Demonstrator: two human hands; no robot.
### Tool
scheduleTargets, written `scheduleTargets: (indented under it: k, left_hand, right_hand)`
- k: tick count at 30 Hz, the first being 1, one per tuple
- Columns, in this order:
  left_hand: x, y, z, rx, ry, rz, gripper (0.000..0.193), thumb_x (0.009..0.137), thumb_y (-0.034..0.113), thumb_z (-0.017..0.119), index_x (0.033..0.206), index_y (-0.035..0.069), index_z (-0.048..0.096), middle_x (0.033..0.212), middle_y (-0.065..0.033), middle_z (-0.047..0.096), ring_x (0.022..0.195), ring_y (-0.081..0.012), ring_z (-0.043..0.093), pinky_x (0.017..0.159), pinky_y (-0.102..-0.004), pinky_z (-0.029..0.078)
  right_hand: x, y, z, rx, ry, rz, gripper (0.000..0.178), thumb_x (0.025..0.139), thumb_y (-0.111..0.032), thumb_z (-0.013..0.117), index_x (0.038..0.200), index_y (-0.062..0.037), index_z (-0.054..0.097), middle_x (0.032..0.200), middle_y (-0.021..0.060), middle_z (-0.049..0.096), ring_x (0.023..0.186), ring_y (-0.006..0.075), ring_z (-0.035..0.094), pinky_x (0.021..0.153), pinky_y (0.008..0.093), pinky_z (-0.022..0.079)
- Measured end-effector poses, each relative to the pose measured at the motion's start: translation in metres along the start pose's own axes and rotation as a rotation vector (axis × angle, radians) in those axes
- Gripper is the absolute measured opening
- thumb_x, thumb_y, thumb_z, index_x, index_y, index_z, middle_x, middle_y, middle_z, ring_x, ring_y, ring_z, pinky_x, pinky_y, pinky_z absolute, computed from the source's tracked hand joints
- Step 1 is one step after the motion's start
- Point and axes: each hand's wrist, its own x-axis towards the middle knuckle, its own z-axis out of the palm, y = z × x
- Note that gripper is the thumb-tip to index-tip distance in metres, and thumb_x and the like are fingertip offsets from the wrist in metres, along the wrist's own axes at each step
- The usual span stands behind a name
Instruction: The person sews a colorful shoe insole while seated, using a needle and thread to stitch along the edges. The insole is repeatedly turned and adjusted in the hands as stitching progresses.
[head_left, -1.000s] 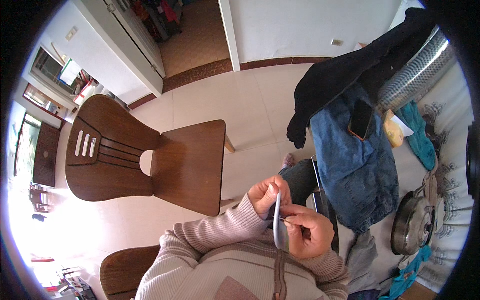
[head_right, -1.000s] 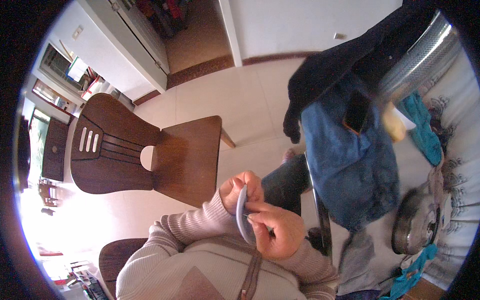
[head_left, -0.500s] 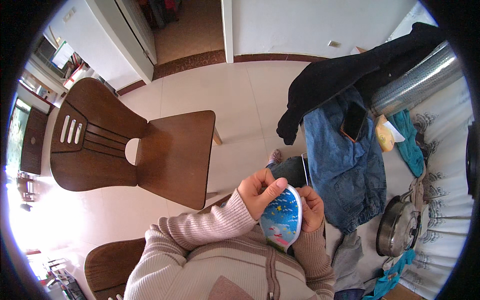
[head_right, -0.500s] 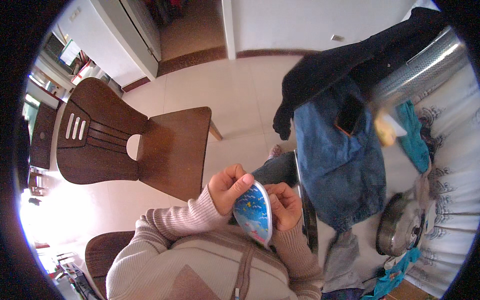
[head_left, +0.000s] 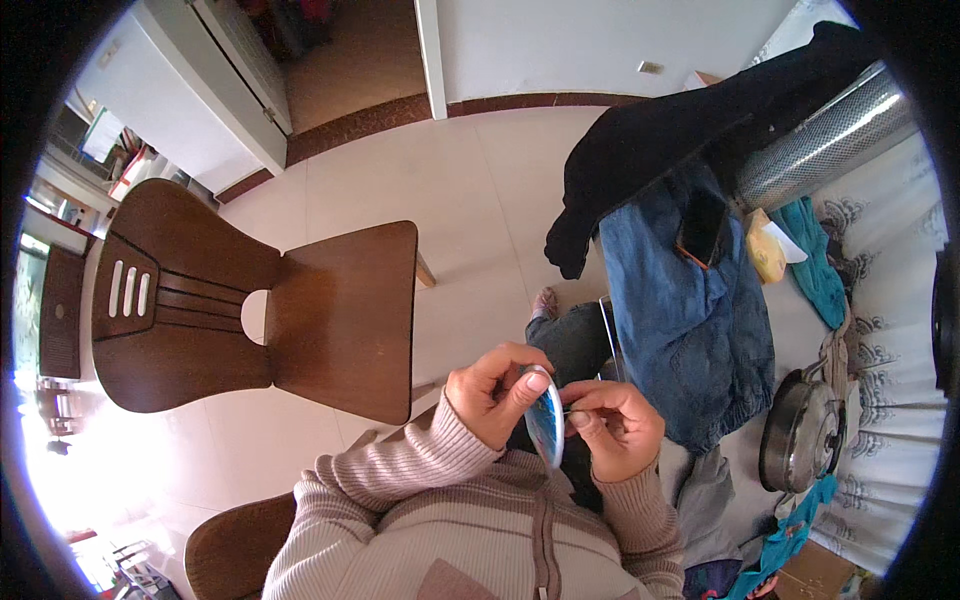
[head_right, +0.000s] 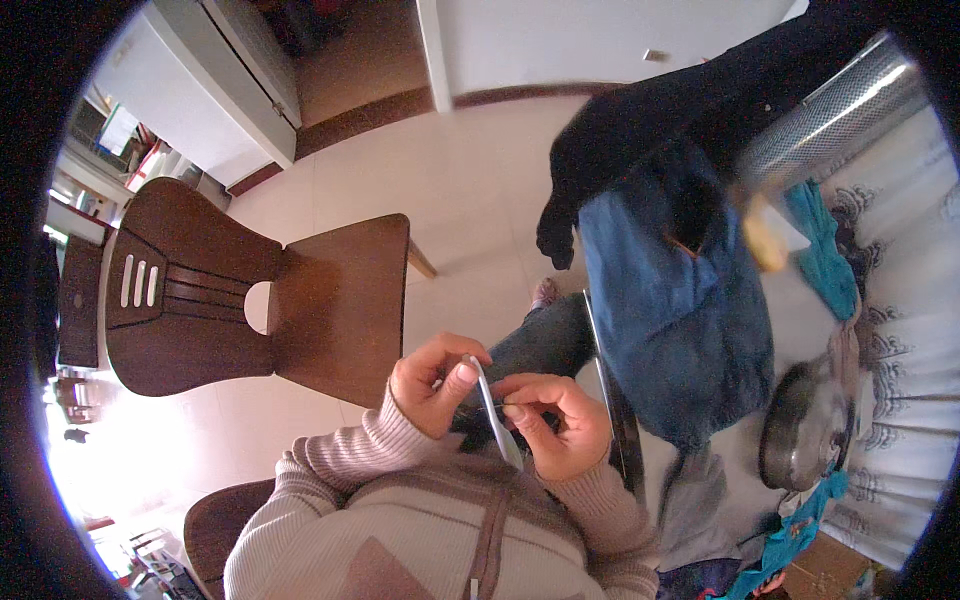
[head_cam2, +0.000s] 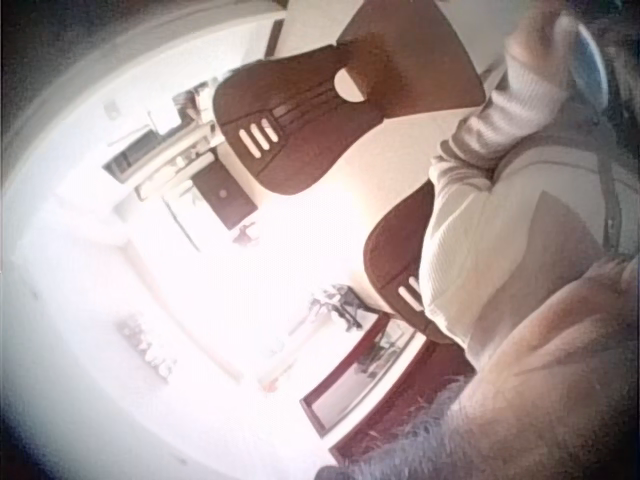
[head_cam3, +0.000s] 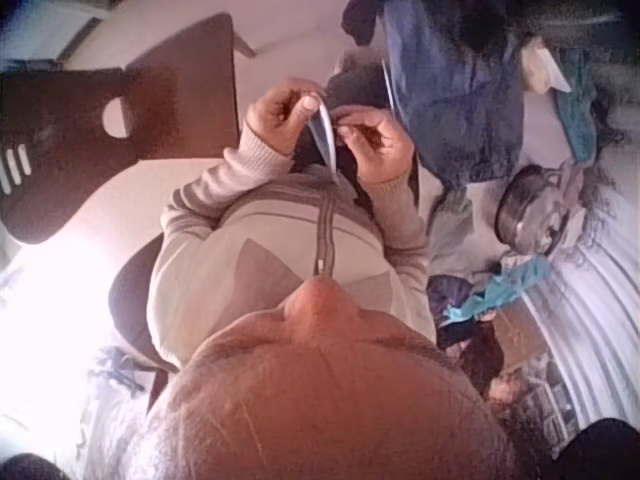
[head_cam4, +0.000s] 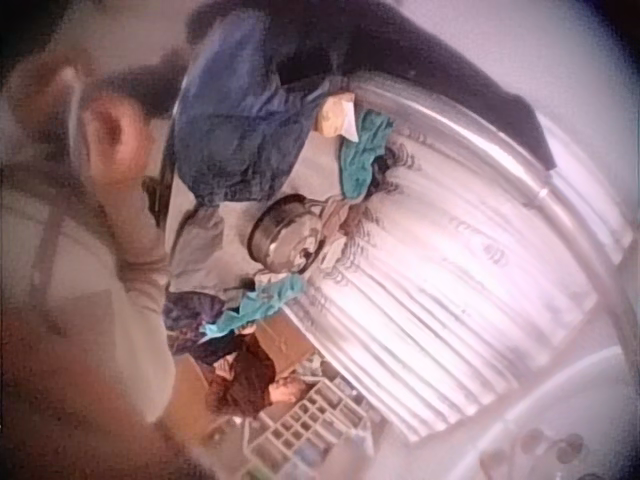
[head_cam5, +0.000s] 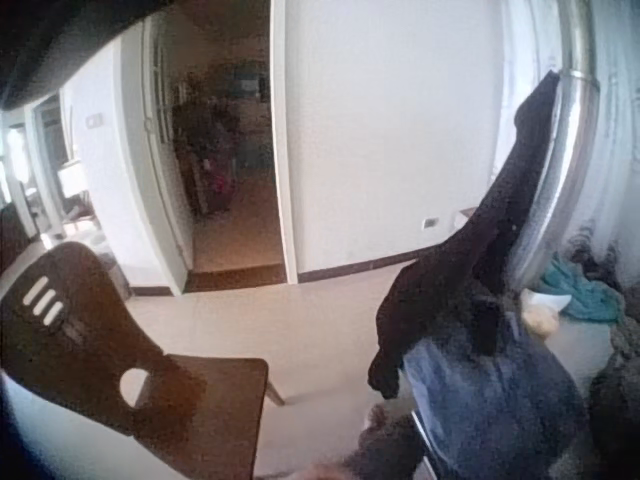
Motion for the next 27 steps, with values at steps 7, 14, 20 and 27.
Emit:
scheduleTargets:
  k: [7, 14, 20, 27]
  left_hand:
    - [-0.003, -0.020, -0.005, -0.378, -0.086, 0.052, 0.029, 0.090, 0.028, 0.055, 0.096, 0.002, 0.043, 0.075, 0.0000, 0.048, 0.063, -0.0056, 0.043, 0.056, -0.0189, 0.037]
    - [-0.015, -0.026, -0.015, -0.316, -0.075, 0.016, 0.023, 0.084, 0.007, 0.061, 0.094, 0.005, 0.040, 0.078, -0.0006, 0.051, 0.065, -0.0038, 0.045, 0.055, -0.0175, 0.038]
    - [-0.015, -0.013, -0.011, -0.386, -0.023, -0.046, 0.050, 0.082, 0.005, 0.062, 0.121, 0.001, 0.029, 0.090, -0.0113, 0.063, 0.082, -0.0138, 0.062, 0.071, -0.0267, 0.051]
    - [-0.012, -0.009, -0.015, -0.478, -0.046, -0.248, 0.035, 0.080, 0.008, 0.067, 0.108, -0.003, 0.050, 0.096, -0.0131, 0.064, 0.086, -0.0168, 0.064, 0.079, -0.0301, 0.052]
  right_hand:
    - [0.010, 0.002, 0.009, -0.558, -0.086, -0.341, 0.011, 0.074, 0.000, 0.066, 0.082, -0.0011, 0.058, 0.086, 0.0133, 0.066, 0.069, 0.0216, 0.063, 0.060, 0.0281, 0.050]
    - [0.005, 0.002, 0.010, -0.809, -0.099, -0.556, 0.022, 0.071, 0.001, 0.065, 0.092, -0.0036, 0.061, 0.093, 0.0094, 0.063, 0.078, 0.0226, 0.063, 0.065, 0.0301, 0.052]
    - [-0.005, -0.006, 0.003, -0.946, -0.187, -0.635, 0.021, 0.074, 0.003, 0.061, 0.095, 0.0017, 0.060, 0.098, 0.0132, 0.060, 0.085, 0.0245, 0.063, 0.069, 0.0310, 0.054]
    - [-0.002, -0.007, 0.004, -0.970, -0.162, -0.654, 0.016, 0.076, 0.003, 0.059, 0.092, 0.0036, 0.059, 0.095, 0.0160, 0.063, 0.082, 0.0259, 0.064, 0.067, 0.0321, 0.055]
